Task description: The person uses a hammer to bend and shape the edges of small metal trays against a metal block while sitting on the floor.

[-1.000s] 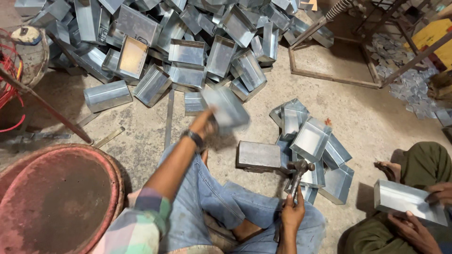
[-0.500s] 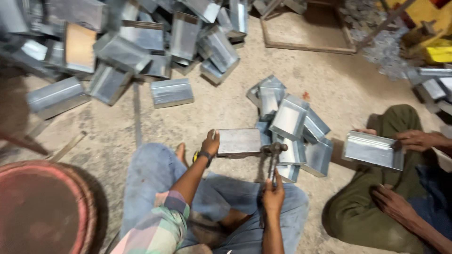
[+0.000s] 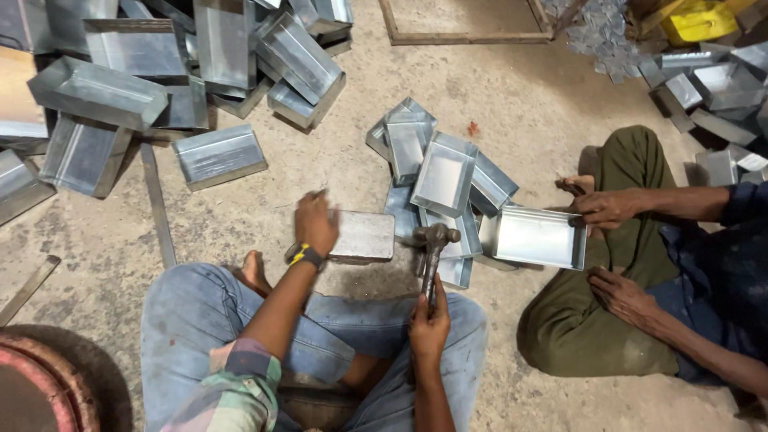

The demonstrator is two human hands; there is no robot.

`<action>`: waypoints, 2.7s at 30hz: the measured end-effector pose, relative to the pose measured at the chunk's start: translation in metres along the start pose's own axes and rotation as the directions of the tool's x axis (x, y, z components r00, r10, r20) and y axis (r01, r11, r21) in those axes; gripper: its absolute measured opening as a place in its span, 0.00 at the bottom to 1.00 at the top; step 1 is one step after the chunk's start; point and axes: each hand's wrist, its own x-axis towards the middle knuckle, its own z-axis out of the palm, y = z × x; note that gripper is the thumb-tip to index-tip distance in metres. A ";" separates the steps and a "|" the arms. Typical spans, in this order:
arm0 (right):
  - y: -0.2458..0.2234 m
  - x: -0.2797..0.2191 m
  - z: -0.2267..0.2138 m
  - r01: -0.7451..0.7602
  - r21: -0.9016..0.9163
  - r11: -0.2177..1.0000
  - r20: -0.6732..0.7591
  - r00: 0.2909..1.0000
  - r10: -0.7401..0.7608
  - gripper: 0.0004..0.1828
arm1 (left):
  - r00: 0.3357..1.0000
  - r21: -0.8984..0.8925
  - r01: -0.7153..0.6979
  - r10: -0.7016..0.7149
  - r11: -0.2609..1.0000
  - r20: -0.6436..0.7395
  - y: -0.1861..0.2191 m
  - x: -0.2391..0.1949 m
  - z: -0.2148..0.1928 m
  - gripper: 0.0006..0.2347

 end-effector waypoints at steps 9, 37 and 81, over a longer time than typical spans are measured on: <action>-0.021 -0.007 0.000 0.006 0.113 0.994 -0.127 0.992 0.009 0.31 | 0.667 0.126 -0.723 0.638 0.680 0.385 0.146 0.059 0.071 0.09; -0.008 -0.004 0.003 0.043 -0.103 0.994 -0.149 0.987 -0.058 0.30 | 0.542 -0.516 0.840 -0.200 0.167 0.816 -0.055 0.019 -0.035 0.34; -0.053 -0.023 0.022 0.222 -0.516 0.827 -0.047 0.957 -0.286 0.29 | 0.935 0.187 -0.122 0.050 0.975 0.351 0.052 0.017 -0.012 0.42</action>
